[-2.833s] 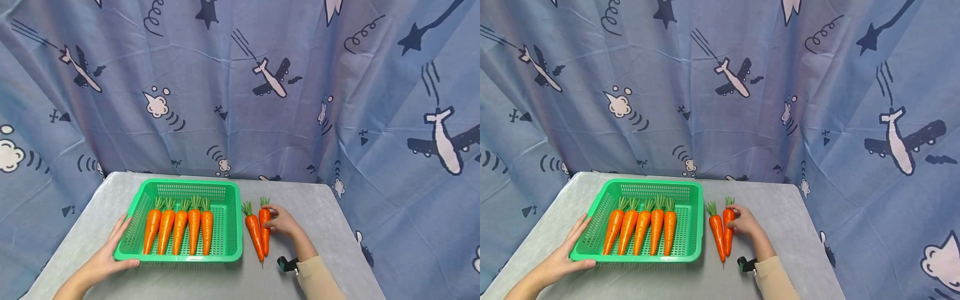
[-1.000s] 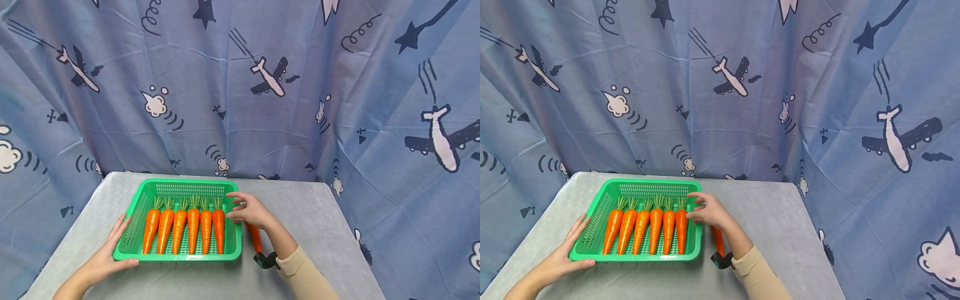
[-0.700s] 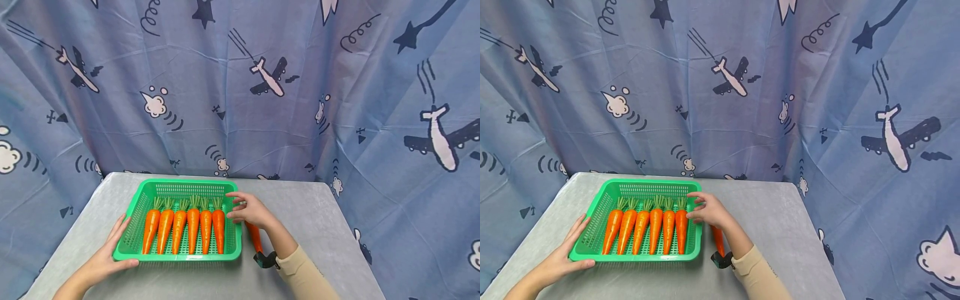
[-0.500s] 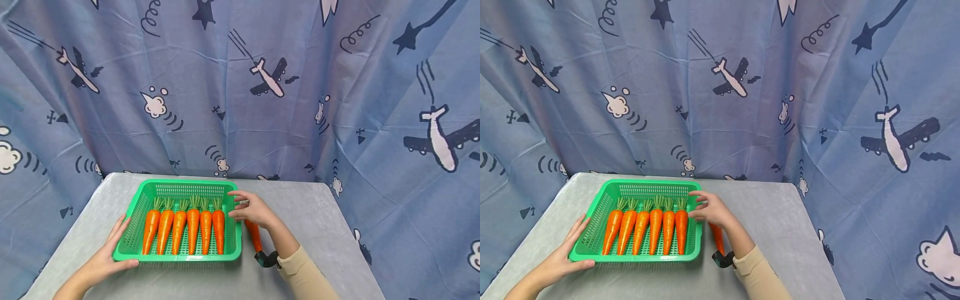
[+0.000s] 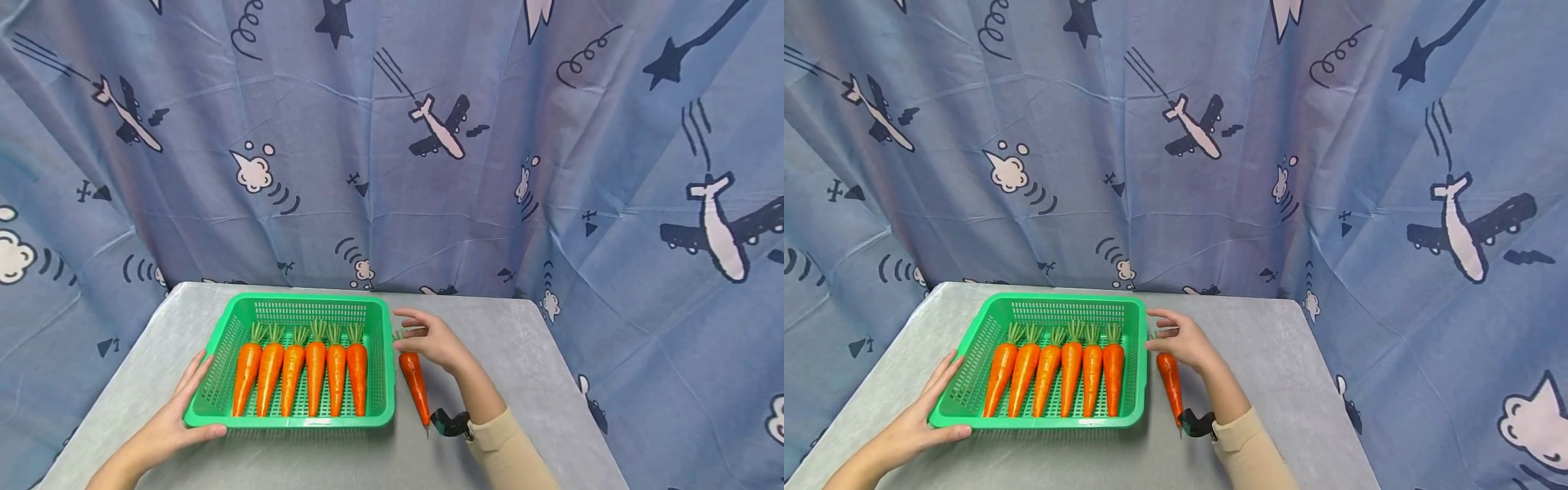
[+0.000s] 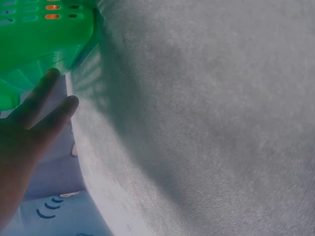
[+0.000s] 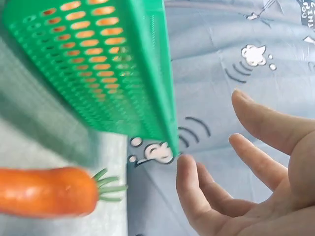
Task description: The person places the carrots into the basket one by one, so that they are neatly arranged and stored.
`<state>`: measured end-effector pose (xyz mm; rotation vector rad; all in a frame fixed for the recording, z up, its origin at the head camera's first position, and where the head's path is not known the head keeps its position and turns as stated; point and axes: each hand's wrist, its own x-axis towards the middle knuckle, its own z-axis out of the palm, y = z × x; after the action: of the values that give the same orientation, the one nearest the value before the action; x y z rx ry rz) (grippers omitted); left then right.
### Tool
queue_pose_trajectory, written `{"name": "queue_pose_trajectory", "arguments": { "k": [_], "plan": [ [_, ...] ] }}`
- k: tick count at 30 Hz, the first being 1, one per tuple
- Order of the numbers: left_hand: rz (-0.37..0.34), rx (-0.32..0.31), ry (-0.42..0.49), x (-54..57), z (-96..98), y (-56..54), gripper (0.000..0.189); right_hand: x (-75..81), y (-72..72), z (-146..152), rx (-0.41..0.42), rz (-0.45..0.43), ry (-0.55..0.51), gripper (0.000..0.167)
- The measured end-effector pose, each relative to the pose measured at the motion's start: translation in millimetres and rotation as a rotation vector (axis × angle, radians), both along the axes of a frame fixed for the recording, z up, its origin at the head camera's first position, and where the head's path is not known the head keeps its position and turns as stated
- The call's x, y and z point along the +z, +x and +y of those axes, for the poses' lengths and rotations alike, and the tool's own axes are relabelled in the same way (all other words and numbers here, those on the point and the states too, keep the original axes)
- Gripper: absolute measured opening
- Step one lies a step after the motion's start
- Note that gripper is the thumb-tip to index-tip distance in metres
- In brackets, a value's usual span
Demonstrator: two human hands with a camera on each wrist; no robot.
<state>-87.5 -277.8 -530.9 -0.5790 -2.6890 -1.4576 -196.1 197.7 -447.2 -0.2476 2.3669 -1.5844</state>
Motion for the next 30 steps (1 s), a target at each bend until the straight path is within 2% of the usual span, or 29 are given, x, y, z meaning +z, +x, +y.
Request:
{"name": "queue_pose_trajectory", "arguments": {
  "k": [7,14,19,26,30],
  "plan": [
    [0.002,-0.005,0.006,0.1,-0.7,-1.0,0.117,-16.7,1.0,14,-0.054,-0.032,0.034,0.059],
    [-0.011,-0.001,0.005,-1.7,-1.3,-0.9,0.116,-41.2,1.1,23,-0.100,-0.017,0.141,0.059],
    [-0.013,-0.005,0.009,-1.8,-0.8,-0.6,0.116,-58.8,3.4,28,-0.101,-0.025,0.187,0.061],
    [-0.045,0.005,0.005,0.4,-0.2,0.1,0.114,-72.9,5.1,31,-0.098,-0.108,0.152,0.062],
    [-0.039,0.006,0.004,0.7,-0.2,0.4,0.114,-80.1,5.6,29,-0.076,-0.127,0.200,0.069]
  ]
}}
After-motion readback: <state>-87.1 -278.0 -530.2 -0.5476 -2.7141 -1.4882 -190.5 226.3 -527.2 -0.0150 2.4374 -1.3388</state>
